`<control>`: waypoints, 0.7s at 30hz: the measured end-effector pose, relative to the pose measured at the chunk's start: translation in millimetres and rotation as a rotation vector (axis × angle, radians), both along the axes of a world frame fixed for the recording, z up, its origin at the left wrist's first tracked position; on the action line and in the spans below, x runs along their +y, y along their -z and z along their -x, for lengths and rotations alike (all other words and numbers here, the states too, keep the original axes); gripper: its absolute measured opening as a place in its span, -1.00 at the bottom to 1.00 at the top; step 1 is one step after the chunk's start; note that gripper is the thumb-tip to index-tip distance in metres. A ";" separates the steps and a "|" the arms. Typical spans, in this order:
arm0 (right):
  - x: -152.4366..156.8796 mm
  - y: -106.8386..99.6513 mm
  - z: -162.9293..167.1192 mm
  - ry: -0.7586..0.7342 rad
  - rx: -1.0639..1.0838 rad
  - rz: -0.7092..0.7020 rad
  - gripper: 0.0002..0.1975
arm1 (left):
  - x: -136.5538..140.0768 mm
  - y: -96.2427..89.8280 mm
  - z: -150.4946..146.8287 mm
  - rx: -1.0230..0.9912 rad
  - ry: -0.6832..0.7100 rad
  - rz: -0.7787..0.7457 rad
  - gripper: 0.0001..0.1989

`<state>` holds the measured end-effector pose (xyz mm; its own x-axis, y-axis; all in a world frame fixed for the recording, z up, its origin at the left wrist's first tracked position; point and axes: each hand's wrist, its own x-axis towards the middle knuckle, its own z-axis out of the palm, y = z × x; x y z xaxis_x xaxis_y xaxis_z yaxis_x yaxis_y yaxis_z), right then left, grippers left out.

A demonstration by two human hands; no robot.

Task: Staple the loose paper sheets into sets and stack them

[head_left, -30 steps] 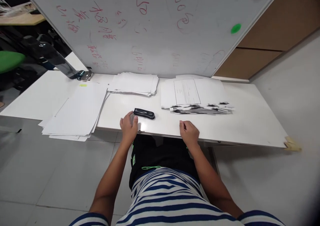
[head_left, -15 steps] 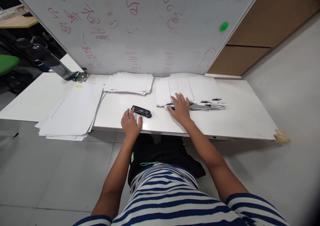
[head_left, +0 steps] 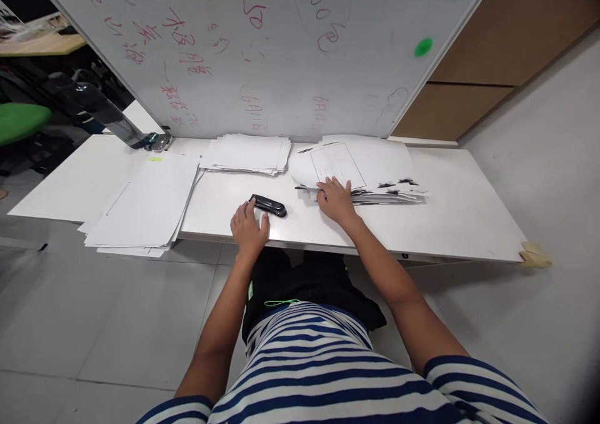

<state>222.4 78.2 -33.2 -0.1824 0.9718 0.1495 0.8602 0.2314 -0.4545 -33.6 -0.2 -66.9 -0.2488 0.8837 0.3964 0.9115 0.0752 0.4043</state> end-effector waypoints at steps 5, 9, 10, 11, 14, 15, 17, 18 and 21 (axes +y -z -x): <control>0.8 -7.1 -1.0 0.014 0.209 0.080 -0.57 | -0.8 -0.5 0.0 0.007 0.002 -0.016 -0.42; 3.8 -12.8 -2.5 0.044 0.310 0.092 -0.61 | -1.8 0.6 0.7 0.008 0.006 -0.022 -0.42; 4.5 -13.9 -3.1 0.045 0.310 0.092 -0.62 | -1.9 1.0 0.9 0.010 0.005 -0.023 -0.42; 4.9 -14.6 -3.6 0.044 0.307 0.090 -0.62 | -1.9 1.4 1.1 0.013 0.005 -0.024 -0.42; 4.9 -13.4 -4.8 0.045 0.317 0.065 -0.60 | -1.7 2.4 1.7 0.016 0.006 -0.025 -0.42; 4.5 -12.1 -4.9 0.046 0.331 0.051 -0.60 | -1.5 2.6 1.8 0.017 0.006 -0.026 -0.42; 3.9 -8.8 -5.0 0.049 0.359 0.019 -0.62 | -1.3 2.8 1.9 0.015 0.009 -0.029 -0.42; 3.7 -7.2 -4.9 0.052 0.369 0.003 -0.63 | -1.3 2.9 1.9 0.012 0.011 -0.030 -0.43; 3.5 -4.6 -4.5 0.078 0.381 -0.053 -0.62 | -1.3 2.7 1.7 -0.009 0.018 -0.028 -0.42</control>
